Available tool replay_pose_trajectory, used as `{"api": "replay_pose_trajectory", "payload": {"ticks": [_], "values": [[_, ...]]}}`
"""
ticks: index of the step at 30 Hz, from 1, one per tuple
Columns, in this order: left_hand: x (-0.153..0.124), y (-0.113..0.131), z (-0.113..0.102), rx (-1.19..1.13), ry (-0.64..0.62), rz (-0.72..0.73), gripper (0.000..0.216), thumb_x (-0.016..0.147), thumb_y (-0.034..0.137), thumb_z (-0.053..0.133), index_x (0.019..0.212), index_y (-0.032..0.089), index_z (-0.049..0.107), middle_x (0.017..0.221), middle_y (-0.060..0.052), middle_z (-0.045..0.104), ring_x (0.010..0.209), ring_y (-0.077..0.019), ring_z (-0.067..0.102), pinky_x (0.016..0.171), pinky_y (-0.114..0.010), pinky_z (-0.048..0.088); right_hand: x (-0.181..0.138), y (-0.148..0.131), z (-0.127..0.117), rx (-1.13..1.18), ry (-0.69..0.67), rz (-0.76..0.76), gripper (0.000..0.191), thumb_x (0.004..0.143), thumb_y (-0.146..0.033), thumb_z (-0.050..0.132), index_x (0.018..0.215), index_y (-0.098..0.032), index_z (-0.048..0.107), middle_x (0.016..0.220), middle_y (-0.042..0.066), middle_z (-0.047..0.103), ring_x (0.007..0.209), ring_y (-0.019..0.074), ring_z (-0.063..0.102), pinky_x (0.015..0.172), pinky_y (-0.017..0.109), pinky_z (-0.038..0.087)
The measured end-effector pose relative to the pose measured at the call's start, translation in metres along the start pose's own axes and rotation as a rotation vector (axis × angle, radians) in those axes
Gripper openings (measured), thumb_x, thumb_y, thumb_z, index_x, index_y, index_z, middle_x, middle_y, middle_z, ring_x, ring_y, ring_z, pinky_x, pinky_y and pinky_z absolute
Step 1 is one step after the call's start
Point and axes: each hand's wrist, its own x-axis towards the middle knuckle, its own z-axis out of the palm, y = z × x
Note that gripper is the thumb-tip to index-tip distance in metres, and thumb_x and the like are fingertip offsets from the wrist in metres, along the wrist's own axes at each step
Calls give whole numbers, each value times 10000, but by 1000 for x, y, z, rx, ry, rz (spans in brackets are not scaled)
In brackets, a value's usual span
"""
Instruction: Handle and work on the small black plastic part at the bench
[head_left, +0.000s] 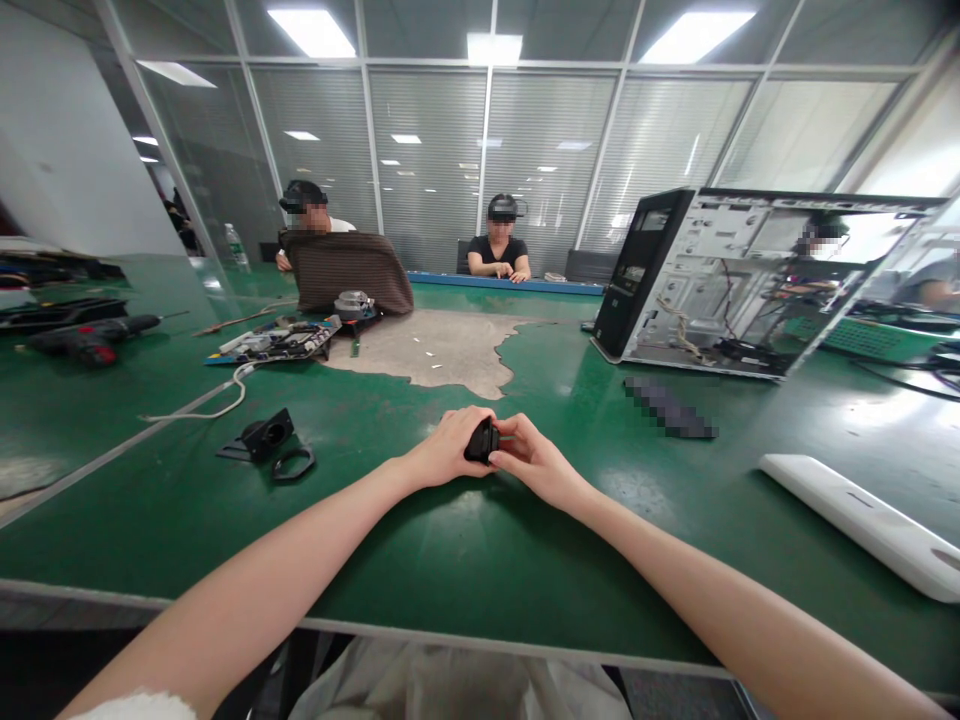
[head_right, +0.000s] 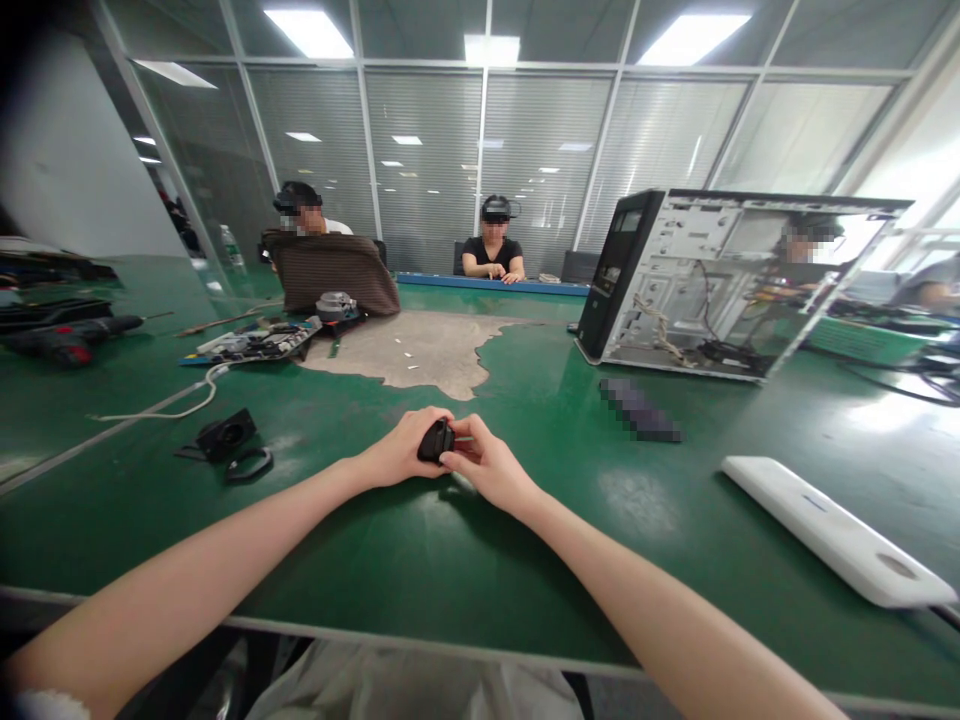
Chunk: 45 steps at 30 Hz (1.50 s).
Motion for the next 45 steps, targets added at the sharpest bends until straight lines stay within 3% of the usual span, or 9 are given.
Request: {"api": "replay_pose_trajectory", "payload": {"ticks": [5,9,16,19,24,31,36,40,45], "values": [[0,-1,1,16,13,14,556,631,368,625,1086,191,359,1030,-65,493,954,-218,469,823,-348,340,2,1,2,-3,56,16,175,743,-295,526,870,-210,441,879,-3,529,766,110,562,708,271,468],[0,-1,1,1,10,11,541,632,373,623,1076,193,371,1017,-60,496,943,-215,470,821,-348,341,7,7,1,-16,99,57,248,717,-292,562,910,-198,438,908,22,532,824,128,550,751,302,463],[0,-1,1,-16,1,0,522,636,342,620,1070,199,367,1019,-55,497,939,-210,473,825,-349,342,0,0,1,56,-14,11,266,715,-275,576,927,-212,429,932,7,530,845,126,557,765,293,452],[0,-1,1,-8,3,-5,522,634,356,622,1066,197,375,1017,-58,496,940,-213,472,819,-347,345,1,0,2,58,47,37,215,728,-306,554,876,-203,438,827,-14,517,728,105,558,672,264,458],[0,-1,1,-7,2,0,545,624,366,632,1069,192,368,1000,-53,495,925,-207,470,819,-343,345,7,3,2,34,117,82,252,699,-301,582,871,-193,433,900,16,517,800,127,545,705,287,452],[0,-1,1,0,-1,8,497,639,335,618,1048,196,373,988,-48,493,915,-200,469,812,-337,345,0,1,1,102,0,14,243,707,-271,583,885,-210,430,918,2,524,855,128,550,748,282,447],[0,-3,2,12,8,19,540,630,363,627,1066,190,359,1002,-53,485,931,-203,463,825,-342,338,4,1,2,93,84,58,213,713,-313,567,844,-203,442,845,-9,522,727,110,553,667,271,460],[0,-2,2,20,1,22,516,636,372,620,1049,190,371,985,-49,487,919,-201,469,816,-340,344,7,4,0,46,98,71,254,700,-295,581,892,-196,448,919,19,523,816,126,546,730,288,453],[1,-1,1,14,-10,14,492,645,358,611,1040,189,372,989,-50,489,919,-201,468,815,-338,345,3,2,-2,57,-15,20,252,704,-278,583,898,-203,440,938,14,529,862,130,549,771,298,448]]}}
